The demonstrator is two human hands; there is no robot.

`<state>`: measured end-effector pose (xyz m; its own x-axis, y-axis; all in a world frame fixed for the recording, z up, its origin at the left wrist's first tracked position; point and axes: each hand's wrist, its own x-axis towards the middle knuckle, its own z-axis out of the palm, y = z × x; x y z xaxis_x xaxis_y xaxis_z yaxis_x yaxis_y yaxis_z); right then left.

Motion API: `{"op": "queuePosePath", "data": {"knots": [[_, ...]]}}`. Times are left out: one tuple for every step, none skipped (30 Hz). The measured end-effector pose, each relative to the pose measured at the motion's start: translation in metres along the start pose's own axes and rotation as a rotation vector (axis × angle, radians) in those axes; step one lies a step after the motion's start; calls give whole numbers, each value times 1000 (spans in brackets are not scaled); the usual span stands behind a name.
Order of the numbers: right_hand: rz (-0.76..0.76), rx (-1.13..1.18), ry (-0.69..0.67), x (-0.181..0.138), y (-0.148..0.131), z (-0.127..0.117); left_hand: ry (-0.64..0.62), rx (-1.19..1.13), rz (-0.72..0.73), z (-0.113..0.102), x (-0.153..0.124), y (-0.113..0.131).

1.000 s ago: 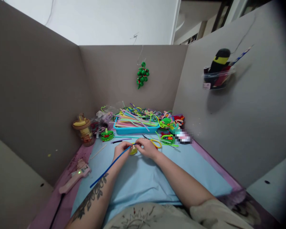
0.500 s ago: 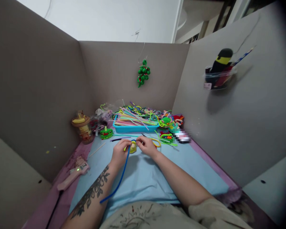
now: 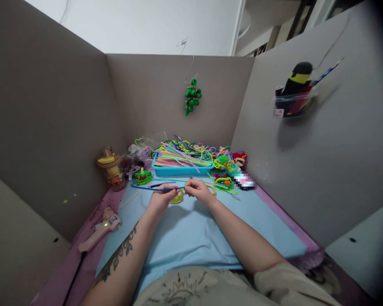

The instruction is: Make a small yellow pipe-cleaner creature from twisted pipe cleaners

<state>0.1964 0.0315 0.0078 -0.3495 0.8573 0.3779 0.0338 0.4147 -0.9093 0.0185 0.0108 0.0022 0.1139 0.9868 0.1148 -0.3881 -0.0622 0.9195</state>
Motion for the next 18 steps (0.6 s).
{"op": "queuePosePath", "data": {"knots": [[5, 10, -12, 0, 0, 0, 1, -57, -27, 0, 0, 1], [7, 13, -23, -1, -1, 0, 6, -94, -47, 0, 0, 1], [9, 13, -40, -1, -2, 0, 13, -113, -64, 0, 1, 1], [9, 12, -63, -2, -3, 0, 18, -118, -80, -1, 2, 1], [8, 10, -90, -2, -4, 0, 21, -114, -96, -1, 2, 1], [7, 8, -119, -2, -6, 0, 23, -107, -111, -2, 3, 1], [5, 6, -142, -3, -7, 0, 21, -96, -124, -3, 4, 0], [4, 2, -153, -3, -7, 0, 16, -82, -131, -4, 5, 0], [3, -11, -145, -3, -7, 0, 10, -62, -131, -4, 5, 0], [0, -38, -110, -3, -6, 1, -2, -27, -131, -5, 5, 0], [-8, -80, -52, -2, -4, 1, -26, 33, -134, -4, 4, 0], [-21, -136, 26, -1, -2, 1, -62, 122, -138, -4, 3, 0], [-40, -199, 107, -1, 1, 2, -109, 235, -139, -3, 1, 0], [-62, -261, 181, 0, 5, 2, -166, 360, -131, -1, -2, 0], [-82, -313, 237, 1, 8, 2, -223, 484, -105, 0, -5, 0], [-97, -348, 266, 1, 10, 2, -262, 596, -46, 2, -8, 0], [-106, -370, 267, 1, 12, 2, -277, 691, 53, 4, -11, 1], [-109, -378, 253, 1, 12, 2, -263, 773, 187, 6, -13, 3]]}}
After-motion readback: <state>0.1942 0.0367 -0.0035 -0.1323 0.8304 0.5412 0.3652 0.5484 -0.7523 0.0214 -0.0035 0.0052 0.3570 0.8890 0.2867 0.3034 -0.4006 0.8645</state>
